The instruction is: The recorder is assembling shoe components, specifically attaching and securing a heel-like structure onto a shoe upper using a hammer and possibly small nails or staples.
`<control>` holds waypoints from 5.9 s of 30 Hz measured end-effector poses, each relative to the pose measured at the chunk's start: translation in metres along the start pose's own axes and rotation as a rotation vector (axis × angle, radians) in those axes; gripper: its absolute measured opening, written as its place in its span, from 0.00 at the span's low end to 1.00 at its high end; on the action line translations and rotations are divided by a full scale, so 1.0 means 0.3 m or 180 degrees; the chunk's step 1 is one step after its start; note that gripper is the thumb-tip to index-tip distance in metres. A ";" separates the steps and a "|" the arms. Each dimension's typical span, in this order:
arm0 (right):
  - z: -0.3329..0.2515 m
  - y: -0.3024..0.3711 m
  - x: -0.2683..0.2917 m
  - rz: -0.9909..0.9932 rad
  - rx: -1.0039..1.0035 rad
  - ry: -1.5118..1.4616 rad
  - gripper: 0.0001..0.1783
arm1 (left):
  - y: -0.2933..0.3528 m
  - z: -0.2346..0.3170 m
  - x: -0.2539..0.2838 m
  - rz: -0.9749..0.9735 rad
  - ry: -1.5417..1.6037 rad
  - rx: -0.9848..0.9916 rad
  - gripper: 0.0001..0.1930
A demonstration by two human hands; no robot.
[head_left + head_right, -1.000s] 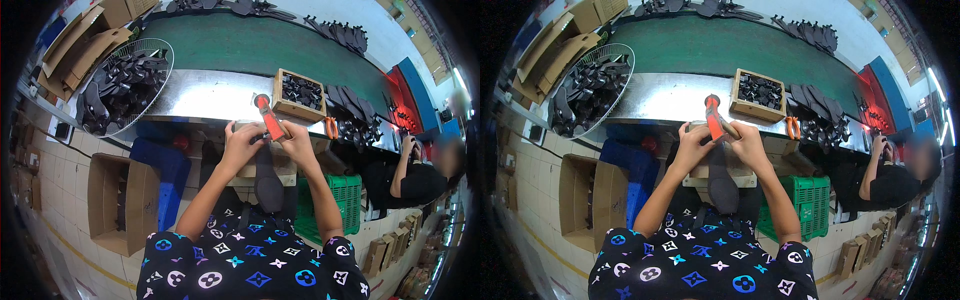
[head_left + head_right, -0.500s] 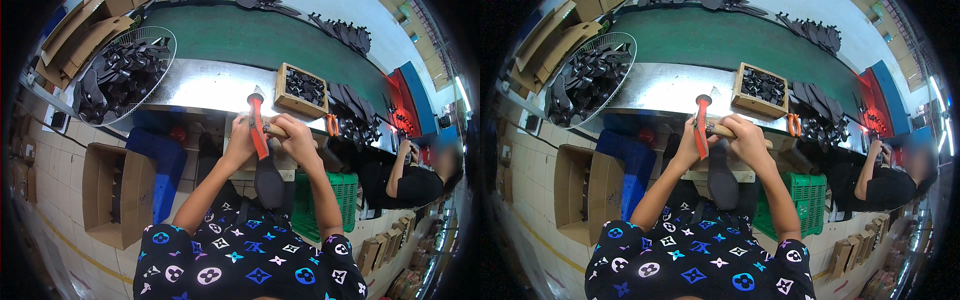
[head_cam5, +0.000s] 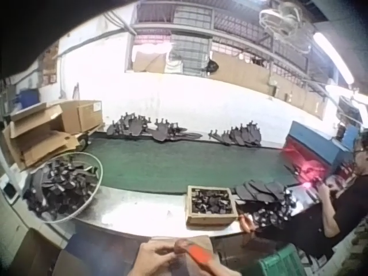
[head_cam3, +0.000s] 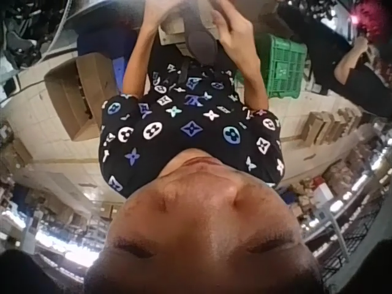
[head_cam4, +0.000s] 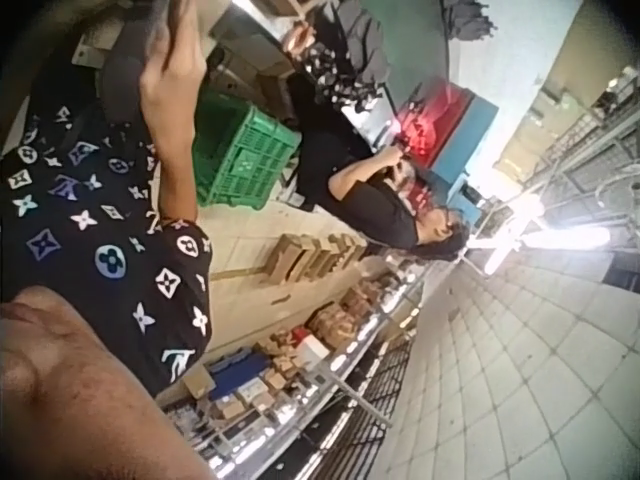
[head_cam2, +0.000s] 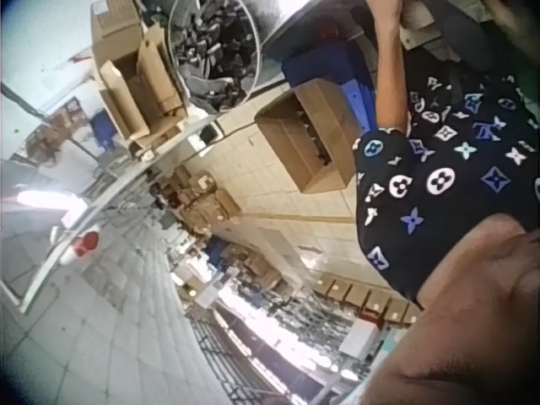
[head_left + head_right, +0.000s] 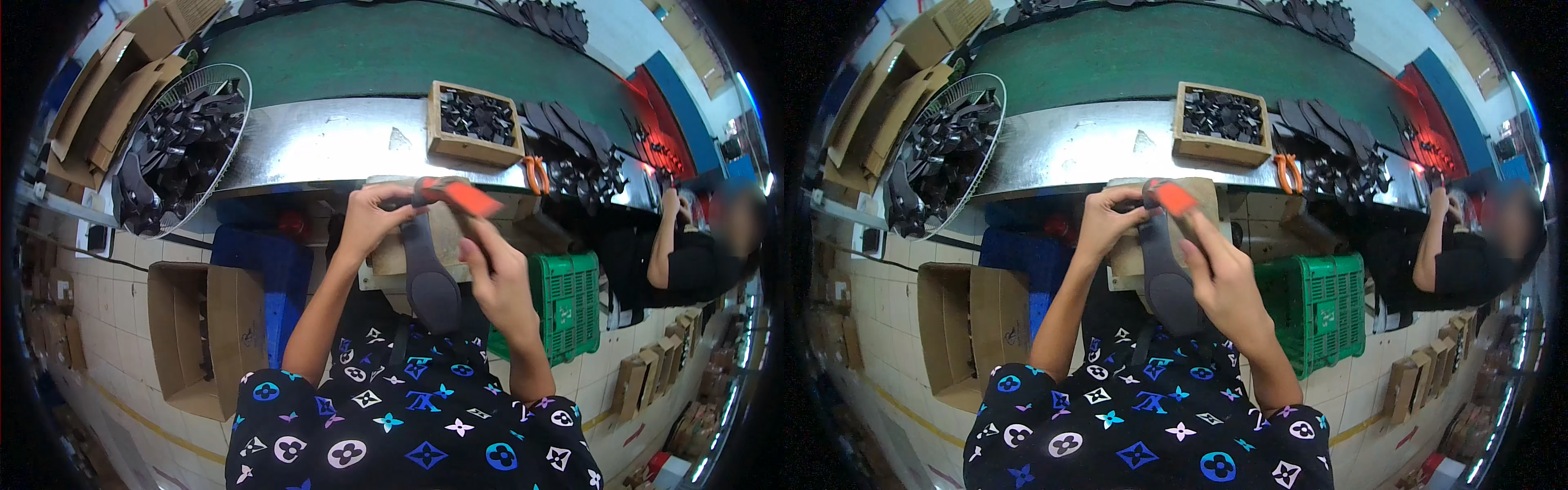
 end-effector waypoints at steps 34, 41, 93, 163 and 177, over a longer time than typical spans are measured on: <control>0.177 -0.068 -0.072 -0.0290 0.0970 0.1450 0.23 | 0.305 0.272 -0.138 -0.1193 0.0318 0.0192 0.11; 0.015 -0.054 0.101 -0.1268 0.1337 -0.0716 0.18 | 0.354 0.353 -0.194 -0.1433 0.1360 0.1326 0.11; 0.025 -0.259 0.302 -0.0791 0.0406 -0.3147 0.18 | -0.127 0.587 -0.336 -0.0844 -0.2611 -0.2379 0.43; 0.139 -0.162 0.016 0.0400 -0.0245 -0.2093 0.09 | -0.031 0.107 -0.071 0.0859 -0.2258 -0.1535 0.20; 0.249 -0.293 -0.145 -0.0073 0.0148 -0.1029 0.12 | -0.047 0.051 -0.058 0.0134 -0.1769 -0.1328 0.15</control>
Point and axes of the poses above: each hand's wrist, its own y-axis away from the middle knuckle, its own x-axis out of the back of the hand, z = x × y, the point moved 3 cm from there along -y, towards the middle knuckle, and after that the axes turned 12 degrees about y, right-handed, at the moved point
